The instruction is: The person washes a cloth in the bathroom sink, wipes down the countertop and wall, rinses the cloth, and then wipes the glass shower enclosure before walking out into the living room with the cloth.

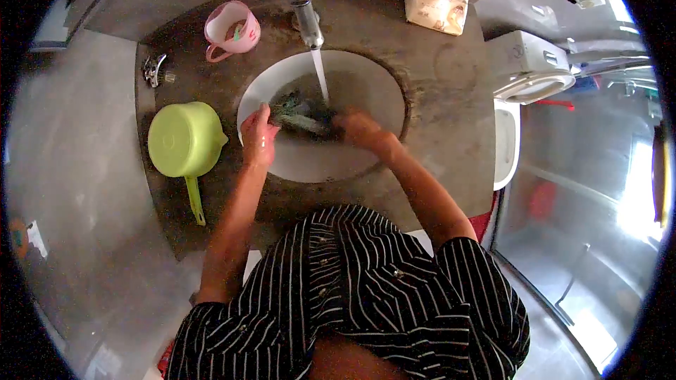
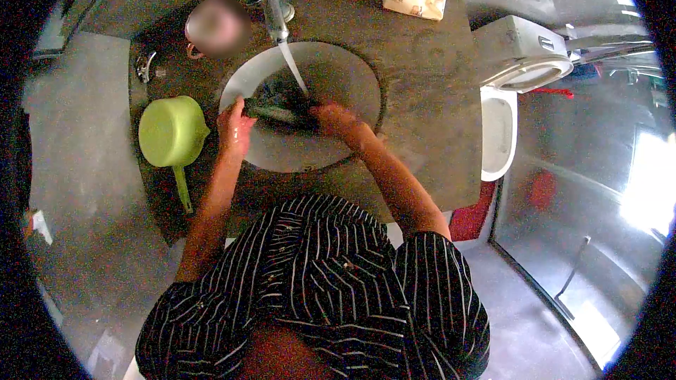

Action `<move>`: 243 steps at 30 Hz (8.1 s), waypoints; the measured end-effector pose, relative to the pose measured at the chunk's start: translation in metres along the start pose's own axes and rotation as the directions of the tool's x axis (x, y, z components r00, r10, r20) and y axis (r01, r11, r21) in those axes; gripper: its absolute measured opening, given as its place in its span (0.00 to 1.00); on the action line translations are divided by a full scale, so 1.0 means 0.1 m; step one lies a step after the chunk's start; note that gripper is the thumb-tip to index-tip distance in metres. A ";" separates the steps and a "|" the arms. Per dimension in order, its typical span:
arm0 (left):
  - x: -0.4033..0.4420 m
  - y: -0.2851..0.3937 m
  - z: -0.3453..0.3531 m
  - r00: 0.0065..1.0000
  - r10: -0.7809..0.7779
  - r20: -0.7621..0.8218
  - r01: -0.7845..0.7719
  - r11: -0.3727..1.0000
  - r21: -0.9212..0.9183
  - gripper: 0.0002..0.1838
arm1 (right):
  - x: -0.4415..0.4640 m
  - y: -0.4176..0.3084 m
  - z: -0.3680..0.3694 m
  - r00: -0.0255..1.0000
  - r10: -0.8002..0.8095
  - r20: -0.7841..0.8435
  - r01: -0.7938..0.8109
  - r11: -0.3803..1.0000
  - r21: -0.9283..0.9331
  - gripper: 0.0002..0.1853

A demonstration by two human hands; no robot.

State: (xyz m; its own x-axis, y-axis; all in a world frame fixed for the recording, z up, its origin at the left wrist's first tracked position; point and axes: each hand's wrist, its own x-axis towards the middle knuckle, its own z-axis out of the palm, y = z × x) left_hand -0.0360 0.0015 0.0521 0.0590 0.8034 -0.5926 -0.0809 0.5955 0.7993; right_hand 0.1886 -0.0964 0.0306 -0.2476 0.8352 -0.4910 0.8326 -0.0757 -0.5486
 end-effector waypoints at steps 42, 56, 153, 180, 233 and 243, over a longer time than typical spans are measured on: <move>0.22 -0.53 -0.01 0.777 -0.296 0.556 0.560 0.729 -0.394 0.26 | 0.58 -1.17 0.16 0.552 -0.302 -0.777 0.392 0.917 -0.078 0.11; -0.05 0.25 -0.06 0.811 -0.428 0.400 0.520 0.840 -0.155 0.50 | 0.58 0.51 0.51 0.878 0.202 -0.433 -0.318 0.924 -0.213 0.13; -0.57 -0.10 -0.16 0.766 -0.125 0.630 0.572 0.580 -0.580 0.30 | 0.06 -0.95 -1.88 0.465 -0.494 -0.735 0.123 0.858 -0.499 0.28; -0.95 0.16 0.20 0.427 -0.271 0.863 0.749 0.641 -0.170 0.27 | 0.10 -0.66 -0.39 0.976 0.136 -0.168 0.184 -0.118 0.976 0.18; -1.78 0.88 0.50 0.191 0.739 0.646 -0.950 0.305 -0.068 0.21 | -0.80 -1.11 -0.81 0.789 -0.039 -0.613 0.596 0.291 0.748 0.16; -1.67 0.83 0.71 -0.237 0.600 0.764 -0.963 -0.248 -0.104 0.15 | -0.39 -1.14 -1.39 0.884 -0.457 -0.098 0.454 0.790 0.412 0.14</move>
State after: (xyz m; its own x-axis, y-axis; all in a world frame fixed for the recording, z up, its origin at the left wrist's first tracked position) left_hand 0.0185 -0.0834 0.2242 0.6980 0.1671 0.6963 -0.1405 -0.9215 0.3620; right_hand 0.1721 -0.0445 0.2069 -0.5509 0.8264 -0.1167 0.3408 0.0951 -0.9353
